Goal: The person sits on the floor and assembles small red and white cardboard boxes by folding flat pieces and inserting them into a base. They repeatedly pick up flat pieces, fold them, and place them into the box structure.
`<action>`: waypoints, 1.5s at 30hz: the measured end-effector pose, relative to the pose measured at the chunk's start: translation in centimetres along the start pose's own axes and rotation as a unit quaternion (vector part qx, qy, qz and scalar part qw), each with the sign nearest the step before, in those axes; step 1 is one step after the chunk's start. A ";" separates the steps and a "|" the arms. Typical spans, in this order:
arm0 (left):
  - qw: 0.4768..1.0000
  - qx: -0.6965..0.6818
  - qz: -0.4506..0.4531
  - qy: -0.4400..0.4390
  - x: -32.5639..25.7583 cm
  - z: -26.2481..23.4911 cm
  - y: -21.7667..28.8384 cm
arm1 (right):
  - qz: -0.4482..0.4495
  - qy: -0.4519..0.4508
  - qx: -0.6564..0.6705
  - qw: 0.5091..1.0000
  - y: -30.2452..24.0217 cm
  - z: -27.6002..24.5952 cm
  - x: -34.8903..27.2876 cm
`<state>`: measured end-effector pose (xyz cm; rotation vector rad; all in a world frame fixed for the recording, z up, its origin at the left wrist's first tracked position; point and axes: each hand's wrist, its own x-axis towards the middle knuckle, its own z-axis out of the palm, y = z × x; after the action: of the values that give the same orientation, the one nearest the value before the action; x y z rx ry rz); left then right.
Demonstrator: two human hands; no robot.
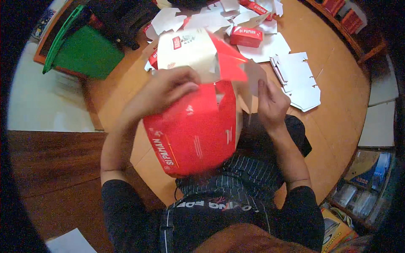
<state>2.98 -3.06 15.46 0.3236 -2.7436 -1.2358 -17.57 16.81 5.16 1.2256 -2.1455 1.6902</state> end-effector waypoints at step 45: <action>0.925 -0.138 -0.353 -0.012 -8.2 4.1 -6.7 | -0.121 -0.235 0.180 0.947 -0.5 11.3 -3.3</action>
<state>11.17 -2.43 7.56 1.3506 -2.4762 -1.7426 -11.07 8.66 -0.29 2.0849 -1.8307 1.8760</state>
